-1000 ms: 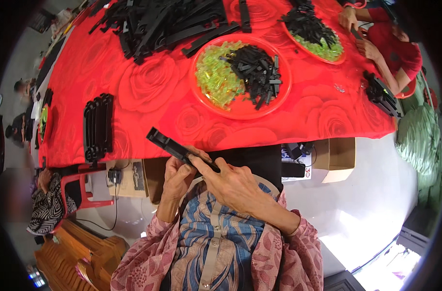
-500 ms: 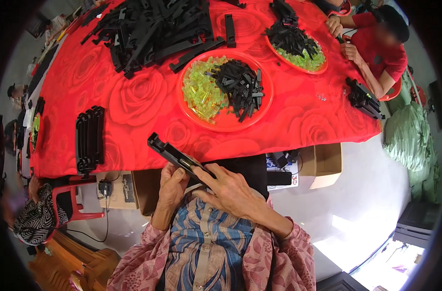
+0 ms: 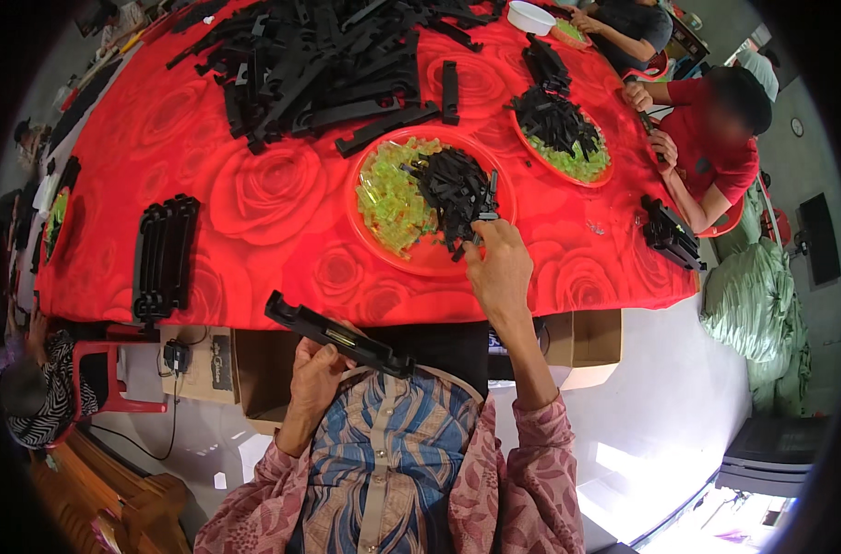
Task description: Assembling small yellow and black components into black plastic frames at a workbench.
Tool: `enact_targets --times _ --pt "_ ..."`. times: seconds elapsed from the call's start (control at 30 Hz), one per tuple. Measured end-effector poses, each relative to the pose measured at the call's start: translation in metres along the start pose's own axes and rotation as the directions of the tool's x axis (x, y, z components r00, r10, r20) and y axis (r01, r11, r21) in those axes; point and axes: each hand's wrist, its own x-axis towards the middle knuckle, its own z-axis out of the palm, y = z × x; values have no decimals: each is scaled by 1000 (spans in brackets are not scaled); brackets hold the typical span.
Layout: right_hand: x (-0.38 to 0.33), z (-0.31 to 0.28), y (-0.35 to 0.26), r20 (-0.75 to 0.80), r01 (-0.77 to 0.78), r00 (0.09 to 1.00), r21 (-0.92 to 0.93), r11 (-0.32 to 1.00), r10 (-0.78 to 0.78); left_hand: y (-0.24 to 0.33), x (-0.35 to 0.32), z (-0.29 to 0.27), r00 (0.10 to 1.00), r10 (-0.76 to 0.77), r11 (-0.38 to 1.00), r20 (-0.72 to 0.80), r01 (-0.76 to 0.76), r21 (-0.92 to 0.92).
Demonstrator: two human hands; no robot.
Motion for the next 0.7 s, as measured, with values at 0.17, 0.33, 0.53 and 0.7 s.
enact_targets --times 0.17,0.33,0.53,0.7 --pt "5 10 -8 61 -86 993 -187 979 99 -3 -1 0 1000 -23 1000 2 23 -14" --pt "8 12 -6 91 -133 986 -88 987 140 -5 -2 -2 999 -40 999 12 40 9" --pt "7 2 -7 142 -192 972 12 981 188 -4 -1 5 999 -46 998 4 46 -38" --pt "8 -7 -2 214 -127 971 92 988 105 -3 1 0 995 -99 995 -15 100 8"
